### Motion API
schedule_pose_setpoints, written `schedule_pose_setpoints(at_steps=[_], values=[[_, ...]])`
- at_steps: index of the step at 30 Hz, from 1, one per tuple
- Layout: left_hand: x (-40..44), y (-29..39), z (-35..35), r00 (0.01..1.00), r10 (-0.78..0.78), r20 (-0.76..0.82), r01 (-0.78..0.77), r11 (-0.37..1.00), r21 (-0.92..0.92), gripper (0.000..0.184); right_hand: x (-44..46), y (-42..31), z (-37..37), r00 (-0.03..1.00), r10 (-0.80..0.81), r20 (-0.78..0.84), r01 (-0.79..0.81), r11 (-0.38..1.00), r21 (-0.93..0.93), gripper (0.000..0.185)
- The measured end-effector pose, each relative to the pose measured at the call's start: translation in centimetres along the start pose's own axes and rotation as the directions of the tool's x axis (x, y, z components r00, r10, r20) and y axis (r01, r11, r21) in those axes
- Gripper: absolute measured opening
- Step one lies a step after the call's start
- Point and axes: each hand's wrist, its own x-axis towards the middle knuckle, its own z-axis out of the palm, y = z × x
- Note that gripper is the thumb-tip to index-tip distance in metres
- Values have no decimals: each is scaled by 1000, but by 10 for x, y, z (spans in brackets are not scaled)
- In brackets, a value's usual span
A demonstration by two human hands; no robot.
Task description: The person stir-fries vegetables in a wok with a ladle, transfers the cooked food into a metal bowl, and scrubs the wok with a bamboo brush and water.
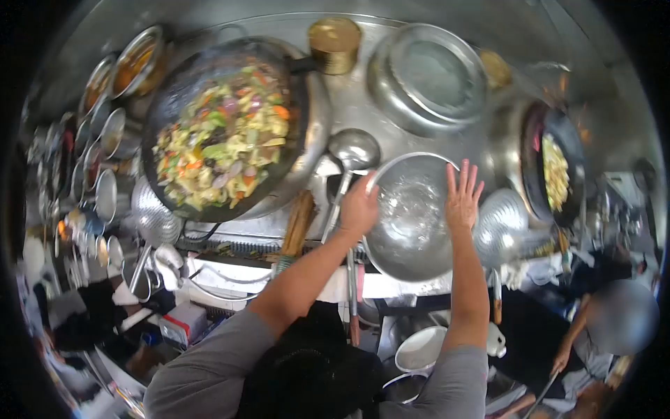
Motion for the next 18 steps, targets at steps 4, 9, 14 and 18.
schedule_pose_setpoints(at_steps=[4,9,14,18], values=[[14,3,0,999,26,48,-24,999,-43,40,-93,27,-8,982,55,182,-81,988,135,80],[19,14,-5,997,45,67,-38,994,-104,42,-145,-48,-65,670,-203,714,-35,952,303,69],[12,17,-5,991,17,131,-3,995,-101,42,-99,-166,-25,961,-244,127,-89,160,983,69],[26,10,-4,982,76,176,-86,995,47,47,-18,-135,-13,987,-31,157,-36,915,403,65]])
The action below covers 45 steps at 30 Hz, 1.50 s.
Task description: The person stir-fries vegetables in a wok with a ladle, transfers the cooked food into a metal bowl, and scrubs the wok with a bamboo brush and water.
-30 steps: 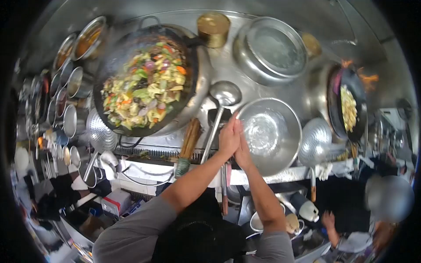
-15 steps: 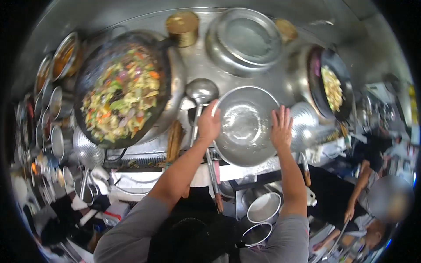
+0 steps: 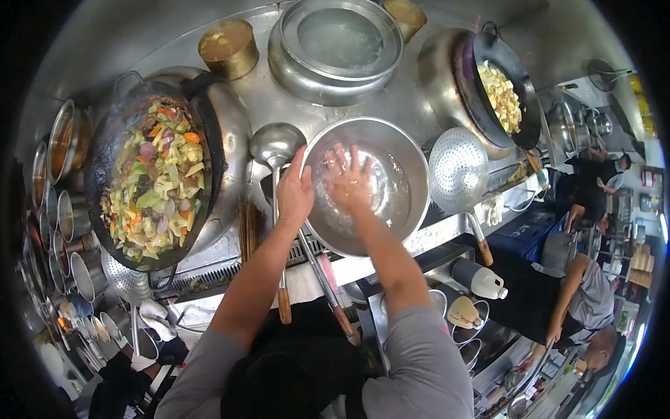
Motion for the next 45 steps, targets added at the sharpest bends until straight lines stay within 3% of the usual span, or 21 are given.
schedule_pose_setpoints(at_steps=[2,5,8,9,10,13,14,15,16,17,18,19,20,21,23,28,36,38,42,43,45], values=[[6,-5,1,987,151,-46,-149,987,51,48,1,48,17,996,-32,-85,22,992,-120,62],[11,-2,0,995,103,14,-104,992,74,47,-34,109,-8,992,6,-125,-30,982,-188,58],[13,1,2,998,63,23,-64,997,46,47,-99,128,-35,980,164,-112,-197,874,-443,57],[14,2,2,999,44,22,-45,998,45,46,-120,128,-33,877,416,-239,-435,900,-33,54],[15,-4,5,999,41,23,-42,998,41,45,-132,132,-29,710,660,-245,-546,736,400,52],[18,8,1,993,-57,99,51,997,65,41,-150,168,1,718,690,92,-574,512,640,42],[18,-7,12,998,25,56,-29,997,71,38,-150,173,-6,712,684,161,-583,448,678,39],[20,-31,28,995,100,12,-101,989,105,39,-152,194,23,710,700,71,-566,508,650,36],[19,-31,23,991,3,132,6,998,-63,37,-150,219,80,599,727,-336,-323,603,729,36],[12,-11,16,970,-181,160,194,978,-70,31,-151,198,-14,662,740,119,-485,302,821,30],[10,-12,20,972,-171,162,155,982,109,30,-151,232,13,668,736,113,-433,261,863,27],[4,-46,54,999,-35,27,29,981,192,31,-150,232,-25,741,669,53,-351,319,880,24],[5,-40,58,992,-84,89,66,979,194,33,-148,228,-39,702,699,-136,-214,390,896,21],[2,-28,57,988,-116,106,96,980,175,33,-149,192,-107,770,616,-165,-118,392,912,24],[3,-22,73,939,-247,241,212,964,162,37,-146,177,-155,787,574,-226,-137,519,844,26],[11,-19,144,901,-358,245,394,911,-119,40,-154,83,-234,725,335,-601,-54,899,435,28],[40,77,100,890,-354,288,456,672,-583,28,-235,52,-220,649,179,-739,-90,983,159,29],[48,96,99,991,-133,29,97,536,-839,30,-253,58,-215,656,224,-721,-187,973,133,26],[64,135,91,983,52,-177,-184,318,-930,26,-282,89,-189,612,310,-727,-319,938,132,25],[61,141,81,983,50,-176,-183,314,-932,26,-289,95,-180,567,331,-754,-347,927,146,26],[50,147,65,965,131,-226,-261,491,-831,26,-312,119,-146,595,399,-697,-453,883,119,56]])
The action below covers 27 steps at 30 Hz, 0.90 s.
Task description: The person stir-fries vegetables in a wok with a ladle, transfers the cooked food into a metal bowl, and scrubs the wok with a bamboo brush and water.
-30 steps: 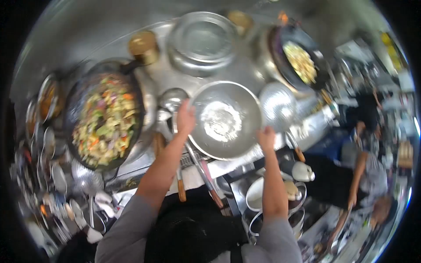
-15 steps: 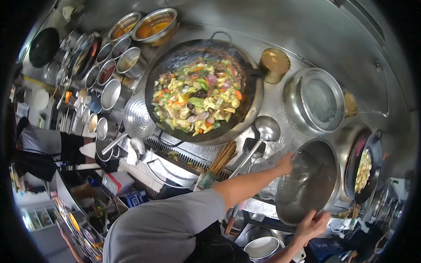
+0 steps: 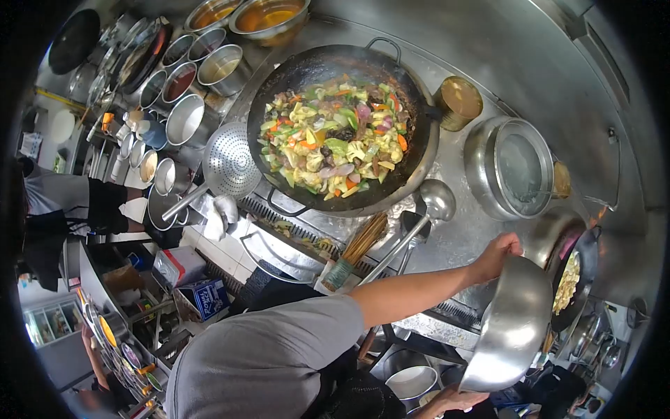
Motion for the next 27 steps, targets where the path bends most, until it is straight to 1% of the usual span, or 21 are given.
schedule_pose_setpoints(at_steps=[2,5,6,7,8,10,11,12,14,15,16,17,18,19,20,21,22,24,25,26,27], values=[[-10,-1,-15,1000,-15,20,14,1000,9,25,-21,6,10,987,89,136,-100,992,76,59],[-44,-15,-56,991,-128,28,120,971,206,21,-65,3,21,993,-43,106,46,998,-31,48],[-64,-34,-73,951,-310,-21,309,938,157,20,-79,4,27,989,-66,132,74,996,-50,44],[-81,-47,-86,873,-483,-61,487,868,102,19,-94,10,39,974,91,206,-134,969,208,40],[-94,-46,-91,873,-484,-56,488,867,104,19,-93,6,32,955,81,286,-141,971,195,35],[-105,-42,-97,791,-609,-63,603,793,-87,18,-80,-8,16,930,71,361,-146,972,184,33],[-98,-44,-93,776,-630,30,574,686,-447,19,-78,-8,14,968,33,248,-89,972,220,37],[-92,-32,-92,774,-632,30,578,686,-442,19,-75,-9,11,991,-2,132,-31,968,249,42],[-80,3,-81,918,-393,45,389,876,-285,23,-69,-24,-5,995,-52,80,33,974,223,42],[-86,-5,-87,917,-396,54,394,874,-283,23,-74,-15,-3,979,-59,196,7,967,257,44],[-95,-24,-100,839,-543,-11,543,839,39,22,-79,-10,-3,949,-66,308,-26,958,287,47],[-103,-37,-107,754,-645,-124,642,685,345,22,-82,-10,-5,842,123,525,-213,970,115,50],[-106,-37,-109,758,-641,-117,636,689,347,22,-79,-15,-8,846,127,518,-217,969,117,50],[-107,-38,-111,764,-645,-32,643,764,-49,22,-73,-21,-7,923,48,383,-150,959,241,47],[-109,-40,-115,778,-626,53,583,687,-434,21,-72,-29,-9,971,-10,238,-75,936,345,44],[-110,-46,-120,773,-632,57,591,684,-428,21,-70,-42,-15,989,-87,117,47,950,307,41],[-110,-53,-126,827,-549,118,552,755,-354,21,-75,-39,-16,989,-81,127,38,952,304,41],[-115,-52,-131,866,-460,198,500,820,-278,20,-80,-39,-14,813,156,561,-300,938,174,37],[-118,-46,-131,799,-588,128,592,731,-339,21,-77,-40,-16,817,157,555,-300,937,176,37],[-112,-42,-129,713,-698,66,658,633,-408,21,-70,-43,-14,884,111,453,-248,935,254,36],[-109,-48,-126,714,-696,69,657,634,-408,21,-64,-50,-19,934,73,350,-191,929,317,35]])
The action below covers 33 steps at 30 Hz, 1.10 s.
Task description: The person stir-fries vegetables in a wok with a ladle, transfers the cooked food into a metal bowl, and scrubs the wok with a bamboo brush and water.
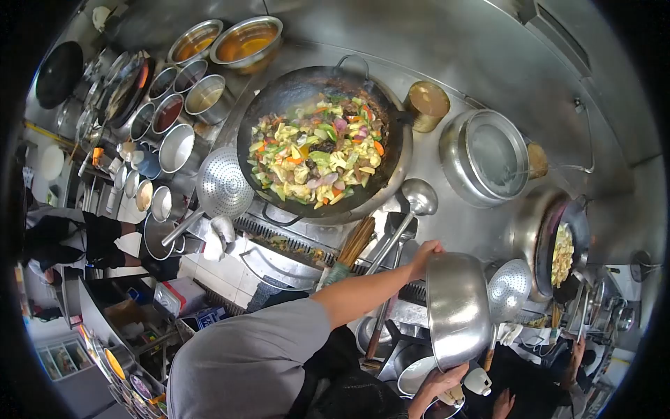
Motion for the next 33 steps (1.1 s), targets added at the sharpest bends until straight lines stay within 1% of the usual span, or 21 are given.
schedule_pose_setpoints(at_steps=[1,3,5,6,7,8,9,11,14,15,16,17,18,19,20,21,23,25,29,31,33], values=[[6,-2,-1,997,57,59,-56,998,-19,22,0,-7,0,993,-68,-92,72,997,33,35],[9,-10,-7,989,103,107,-99,994,-45,26,-7,-9,8,995,101,27,-103,993,60,30],[24,0,-6,968,-240,-75,219,952,-214,16,-2,22,25,986,145,83,-140,988,-61,28],[25,8,-2,969,-235,-77,213,953,-215,16,8,25,28,987,139,84,-134,989,-58,28],[17,18,8,994,82,-75,-50,935,350,5,15,27,31,985,164,43,-164,986,-19,28],[9,28,18,938,334,94,-276,552,787,18,20,31,36,981,194,6,-195,981,19,29],[-6,50,37,934,346,94,-299,606,737,39,25,27,43,980,175,-95,-169,983,73,36],[-39,99,62,921,331,204,-381,665,643,65,43,4,61,829,551,99,-455,561,692,38],[-125,176,55,897,161,411,-423,583,694,56,67,27,91,697,484,529,-681,217,699,33],[-156,196,31,779,266,568,-624,426,655,46,71,32,105,659,459,596,-698,76,712,30],[-193,218,23,855,237,461,-516,476,712,36,75,37,120,616,430,659,-708,-63,703,26],[-226,231,-18,891,253,377,-452,423,785,42,84,48,137,561,386,732,-777,-59,627,28],[-267,258,-23,893,311,326,-433,397,809,39,81,53,148,614,270,741,-727,-170,665,29],[-303,276,-51,896,431,110,-281,358,890,32,90,26,141,559,301,773,-741,-238,628,31],[-335,295,-94,840,531,-107,-69,301,951,25,90,27,152,525,251,813,-759,-293,581,32],[-365,310,-112,750,646,-141,-33,250,968,23,87,35,168,488,178,854,-783,-343,519,34],[-425,334,-175,572,807,-146,139,80,987,27,78,43,188,478,144,867,-784,-375,495,34],[-467,346,-243,440,871,-220,228,128,965,32,71,39,212,458,66,886,-802,-398,445,34],[-485,362,-303,544,760,-355,497,50,866,58,61,31,213,374,44,926,-856,-368,364,36],[-485,359,-325,507,760,-406,470,151,870,68,51,13,171,405,30,914,-900,-162,404,46],[-486,369,-332,541,737,-406,532,75,843,79,28,-3,141,471,70,879,-844,327,426,39]])
